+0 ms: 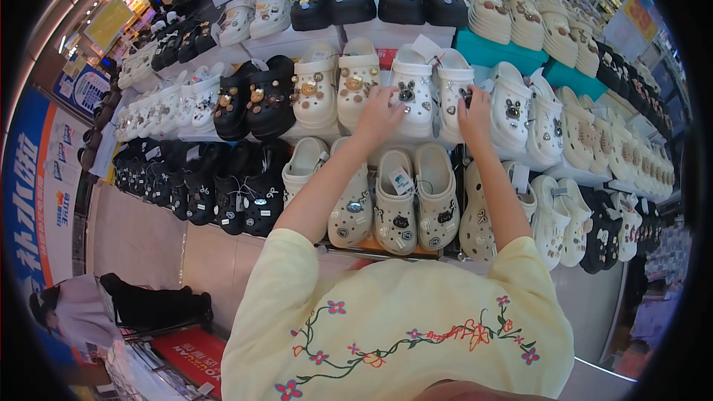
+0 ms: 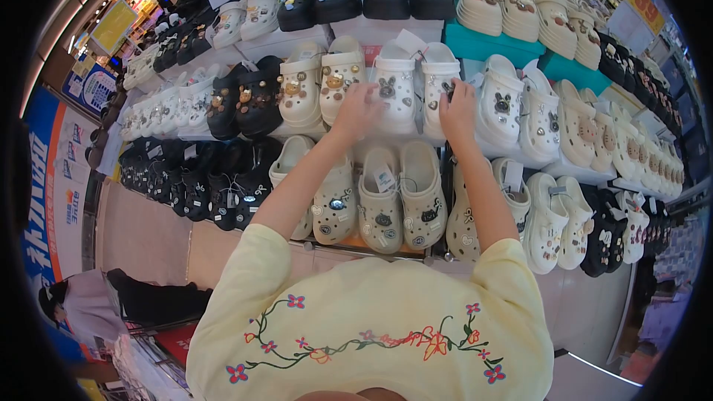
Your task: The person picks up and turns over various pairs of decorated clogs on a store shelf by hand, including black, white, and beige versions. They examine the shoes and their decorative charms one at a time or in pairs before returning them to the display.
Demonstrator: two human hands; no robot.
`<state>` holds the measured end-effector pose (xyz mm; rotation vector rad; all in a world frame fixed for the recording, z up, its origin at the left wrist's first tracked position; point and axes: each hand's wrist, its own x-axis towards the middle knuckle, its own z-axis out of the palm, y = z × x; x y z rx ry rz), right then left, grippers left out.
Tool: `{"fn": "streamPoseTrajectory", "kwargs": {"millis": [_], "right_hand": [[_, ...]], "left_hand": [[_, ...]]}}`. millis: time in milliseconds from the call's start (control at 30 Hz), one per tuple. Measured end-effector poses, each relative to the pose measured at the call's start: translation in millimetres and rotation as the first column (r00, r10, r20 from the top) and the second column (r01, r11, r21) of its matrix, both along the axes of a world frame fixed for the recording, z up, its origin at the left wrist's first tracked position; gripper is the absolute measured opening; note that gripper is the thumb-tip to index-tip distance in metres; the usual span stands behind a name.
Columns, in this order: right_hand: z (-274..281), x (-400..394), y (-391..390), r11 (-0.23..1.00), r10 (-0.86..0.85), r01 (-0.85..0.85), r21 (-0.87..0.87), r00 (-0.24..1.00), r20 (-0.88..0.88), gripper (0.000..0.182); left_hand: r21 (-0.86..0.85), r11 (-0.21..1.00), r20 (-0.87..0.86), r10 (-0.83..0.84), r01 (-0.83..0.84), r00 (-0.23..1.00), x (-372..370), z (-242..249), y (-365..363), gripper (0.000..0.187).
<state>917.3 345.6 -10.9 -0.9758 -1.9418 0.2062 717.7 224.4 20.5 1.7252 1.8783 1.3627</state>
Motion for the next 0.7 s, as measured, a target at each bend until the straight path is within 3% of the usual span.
{"fn": "streamPoseTrajectory", "kwargs": {"millis": [133, 233, 333, 467, 567, 700], "right_hand": [[4.0, 1.1, -4.4, 0.999, 0.015, -0.016, -0.032, 1.000, -0.021, 0.037], [6.8, 0.3, -7.8, 0.999, 0.006, -0.008, -0.046, 0.999, -0.039, 0.036], [2.9, -0.7, -7.2, 0.997, -0.031, 0.028, -0.071, 0.999, -0.038, 0.035], [1.6, -1.2, -9.2, 0.979, -0.165, 0.178, -0.103, 0.979, 0.123, 0.038], [15.1, -18.5, -37.8, 0.914, -0.401, 0.384, 0.132, 0.904, 0.146, 0.043], [27.3, -88.7, -83.9, 0.945, -0.198, 0.186, 0.270, 0.980, 0.018, 0.052]], "left_hand": [[0.166, 0.986, -0.221, 0.022, 0.016, 0.975, -19.0, 7.5, -10.3, 0.037], [0.309, 0.950, -0.399, 0.170, -0.042, 0.901, -57.1, 18.1, -8.4, 0.041], [0.306, 0.931, -0.485, 0.333, -0.200, 0.808, -102.5, 27.1, -15.5, 0.052], [0.115, 0.961, -0.550, 0.272, -0.251, 0.790, -161.1, 9.8, -25.1, 0.072], [0.153, 0.983, -0.517, 0.167, -0.101, 0.840, -178.3, 7.2, -29.8, 0.074], [0.080, 0.995, -0.531, 0.087, -0.053, 0.843, -186.6, 14.3, -26.6, 0.079]]}}
